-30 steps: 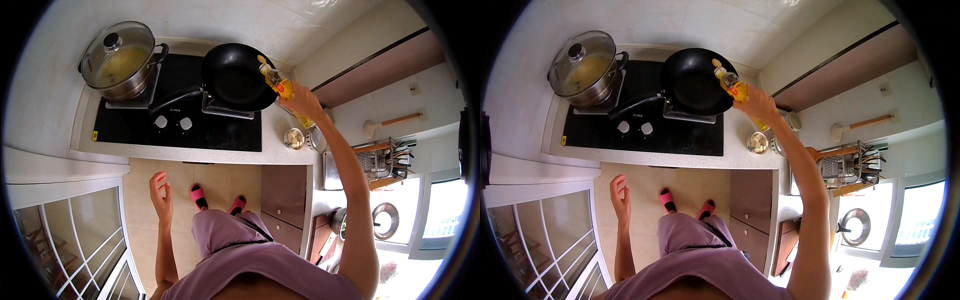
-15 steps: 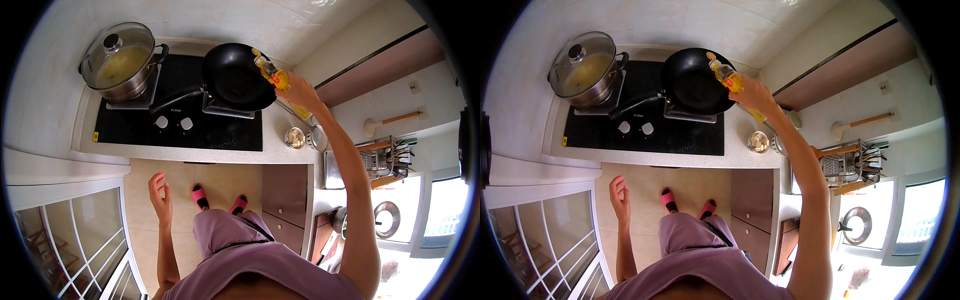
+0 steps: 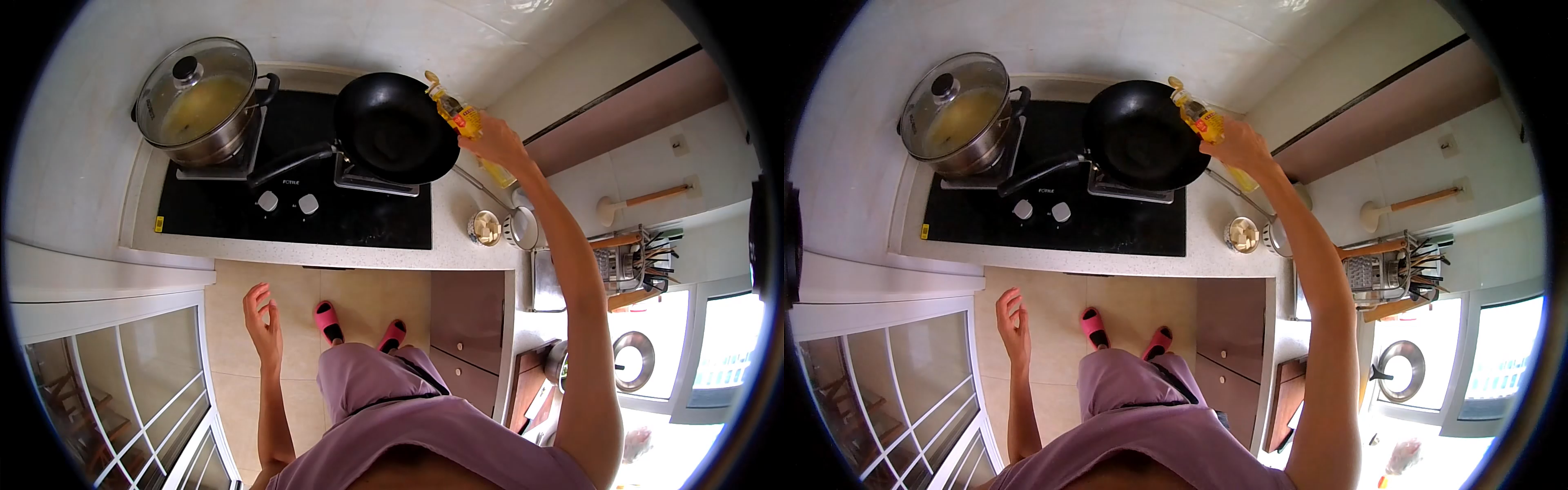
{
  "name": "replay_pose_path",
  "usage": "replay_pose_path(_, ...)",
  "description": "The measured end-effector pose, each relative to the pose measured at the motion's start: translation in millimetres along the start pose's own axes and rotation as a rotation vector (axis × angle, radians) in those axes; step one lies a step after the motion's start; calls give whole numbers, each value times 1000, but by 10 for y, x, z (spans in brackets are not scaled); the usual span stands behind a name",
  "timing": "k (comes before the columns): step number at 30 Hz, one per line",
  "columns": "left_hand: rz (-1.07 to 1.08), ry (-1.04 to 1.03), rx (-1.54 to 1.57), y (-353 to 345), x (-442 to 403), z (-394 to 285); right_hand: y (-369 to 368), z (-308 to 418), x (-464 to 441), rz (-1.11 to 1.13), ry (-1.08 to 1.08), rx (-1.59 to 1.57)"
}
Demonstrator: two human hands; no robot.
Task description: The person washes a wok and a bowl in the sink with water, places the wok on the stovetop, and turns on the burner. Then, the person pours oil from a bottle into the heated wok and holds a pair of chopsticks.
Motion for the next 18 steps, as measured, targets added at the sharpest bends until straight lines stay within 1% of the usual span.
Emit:
replay_pose_path(3,0,2,-5,-15,-14,13,65,0,56,-3,19,-42)
replay_pose_path(6,14,-2,11,-51,-24,23,58,-77,108,9,-15,-17)
replay_pose_path(9,21,8,15,-93,-37,4,84,-134,177,-35,-5,11)
replay_pose_path(11,28,-1,13,-118,-49,-21,52,-176,234,23,-18,15)
replay_pose_path(15,42,-11,12,-157,-62,-42,63,-211,341,48,-58,-10)
replay_pose_path(17,52,-20,17,-179,-66,-50,59,-200,427,125,-117,-251)
replay_pose_path(18,54,-24,15,-188,-64,-57,54,-190,480,123,-119,-253)
Point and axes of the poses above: each hand's wrist, its own x-axis away from the middle knuckle, its own y-axis out of the back of the hand, z = x × y, the point moved 9 cm from there along -x, towards the middle knuckle, and after that the axes turned 7 degrees about x, right-handed, at the moved point
